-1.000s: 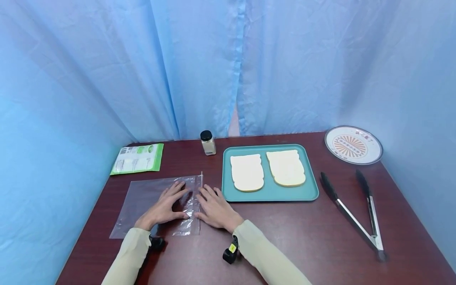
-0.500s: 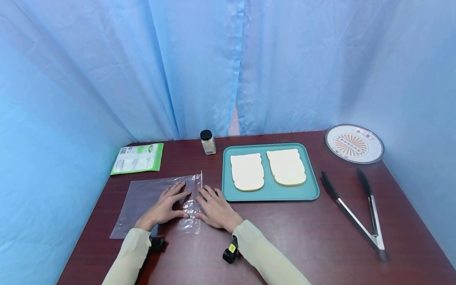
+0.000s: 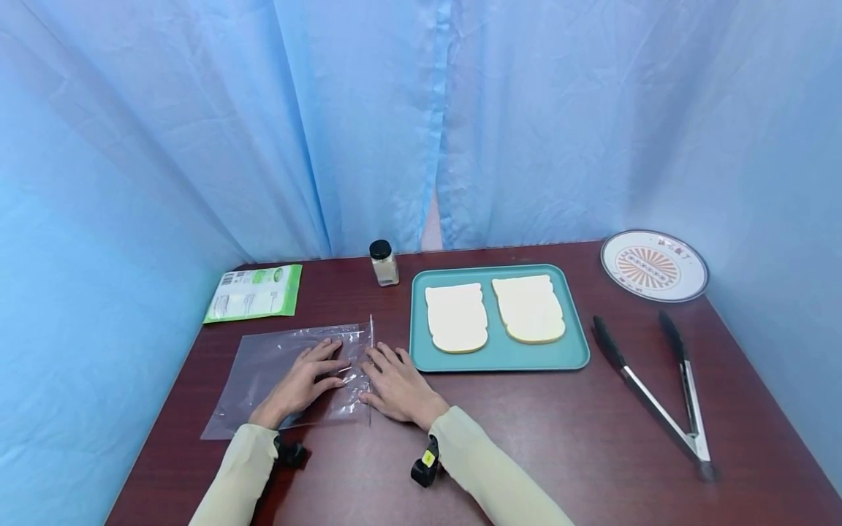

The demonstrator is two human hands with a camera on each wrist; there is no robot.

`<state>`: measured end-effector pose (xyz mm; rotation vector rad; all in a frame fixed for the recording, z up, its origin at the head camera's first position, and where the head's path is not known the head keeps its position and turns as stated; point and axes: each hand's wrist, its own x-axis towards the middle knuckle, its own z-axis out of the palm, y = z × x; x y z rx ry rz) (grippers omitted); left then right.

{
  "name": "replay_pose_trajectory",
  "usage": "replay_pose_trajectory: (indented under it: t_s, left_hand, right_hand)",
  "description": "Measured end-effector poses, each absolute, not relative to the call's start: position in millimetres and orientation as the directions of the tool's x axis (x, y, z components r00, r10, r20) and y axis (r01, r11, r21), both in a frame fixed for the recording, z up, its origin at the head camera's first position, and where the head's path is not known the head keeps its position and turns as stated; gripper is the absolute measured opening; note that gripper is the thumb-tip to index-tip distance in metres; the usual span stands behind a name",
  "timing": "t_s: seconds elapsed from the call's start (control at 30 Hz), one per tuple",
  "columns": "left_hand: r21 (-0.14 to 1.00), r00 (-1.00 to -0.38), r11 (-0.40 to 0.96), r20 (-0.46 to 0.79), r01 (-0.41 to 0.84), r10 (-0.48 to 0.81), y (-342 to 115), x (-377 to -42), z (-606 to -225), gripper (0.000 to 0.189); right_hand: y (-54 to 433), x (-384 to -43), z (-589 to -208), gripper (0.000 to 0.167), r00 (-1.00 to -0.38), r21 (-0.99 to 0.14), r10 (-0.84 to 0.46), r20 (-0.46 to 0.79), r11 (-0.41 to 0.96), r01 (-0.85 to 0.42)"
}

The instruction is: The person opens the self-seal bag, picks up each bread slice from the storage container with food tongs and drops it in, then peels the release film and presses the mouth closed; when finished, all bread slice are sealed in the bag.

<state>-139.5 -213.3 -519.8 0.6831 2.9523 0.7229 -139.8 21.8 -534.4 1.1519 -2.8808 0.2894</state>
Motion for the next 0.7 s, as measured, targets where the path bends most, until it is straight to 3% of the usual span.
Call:
replay_pose_trajectory:
  t_s: [0.7]
  left_hand:
    - [0.508,-0.881,0.719,0.269,0.473,0.390,-214.3,-140.2,-523.0,0.019]
  right_hand:
    - [22.0,-140.7,-534.6,0.060,-0.726,-0.147,-0.684,0.074,0.712,-0.686]
